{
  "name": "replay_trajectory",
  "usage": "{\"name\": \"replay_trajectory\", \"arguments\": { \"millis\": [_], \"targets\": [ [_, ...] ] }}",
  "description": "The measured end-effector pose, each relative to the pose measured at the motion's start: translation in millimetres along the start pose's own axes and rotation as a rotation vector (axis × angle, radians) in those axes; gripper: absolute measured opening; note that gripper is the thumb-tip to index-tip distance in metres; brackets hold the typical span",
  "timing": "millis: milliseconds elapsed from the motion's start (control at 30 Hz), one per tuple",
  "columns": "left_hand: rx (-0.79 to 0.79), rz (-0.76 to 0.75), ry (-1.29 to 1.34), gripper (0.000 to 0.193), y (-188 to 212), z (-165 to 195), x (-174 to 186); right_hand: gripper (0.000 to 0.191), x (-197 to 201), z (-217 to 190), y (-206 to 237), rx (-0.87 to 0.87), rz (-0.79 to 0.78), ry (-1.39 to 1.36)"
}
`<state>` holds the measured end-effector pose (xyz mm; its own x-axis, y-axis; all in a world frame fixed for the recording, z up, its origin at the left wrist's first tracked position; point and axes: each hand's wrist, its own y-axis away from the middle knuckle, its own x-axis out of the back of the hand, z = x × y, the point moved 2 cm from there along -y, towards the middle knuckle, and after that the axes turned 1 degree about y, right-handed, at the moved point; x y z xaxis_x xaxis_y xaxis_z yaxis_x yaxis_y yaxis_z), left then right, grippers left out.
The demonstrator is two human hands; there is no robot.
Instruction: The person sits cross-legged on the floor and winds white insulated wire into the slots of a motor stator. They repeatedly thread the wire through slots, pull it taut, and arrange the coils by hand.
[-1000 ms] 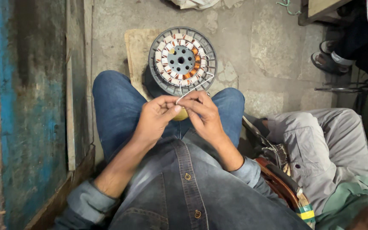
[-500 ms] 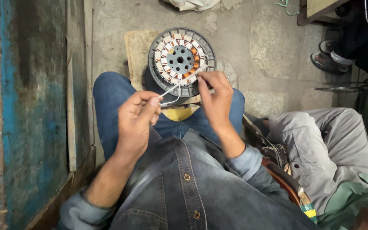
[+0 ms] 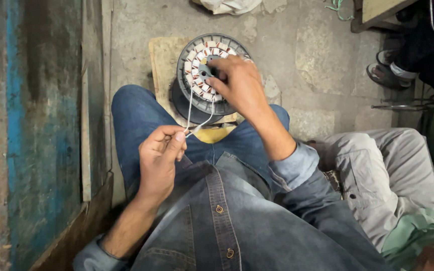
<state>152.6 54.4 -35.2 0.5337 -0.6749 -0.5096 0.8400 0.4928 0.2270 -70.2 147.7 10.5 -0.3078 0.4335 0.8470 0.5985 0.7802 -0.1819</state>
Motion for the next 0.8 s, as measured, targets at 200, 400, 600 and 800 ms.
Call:
{"name": "replay_trajectory", "arguments": {
  "millis": [200, 400, 600, 800],
  "targets": [
    [0.071, -0.054, 0.144, 0.013, -0.2, 1.1, -8.1, 0.021, 0.6, -2.3, -2.6, 0.118, -0.073, 0.051],
    [0.088, -0.180, 0.110, 0.012, 11.3, 12.4, -16.0, 0.012, 15.6, -7.5, -5.4, 0.123, -0.095, -0.095],
    [0.072, -0.194, 0.157, 0.013, 11.6, 21.5, -21.4, 0.038, 24.0, -23.9, -8.3, 0.083, -0.163, -0.113],
    [0.038, -0.199, 0.194, 0.012, 14.5, 33.3, -24.5, 0.017, 16.8, -22.3, 0.0, 0.201, -0.119, -0.102]
  ]
}}
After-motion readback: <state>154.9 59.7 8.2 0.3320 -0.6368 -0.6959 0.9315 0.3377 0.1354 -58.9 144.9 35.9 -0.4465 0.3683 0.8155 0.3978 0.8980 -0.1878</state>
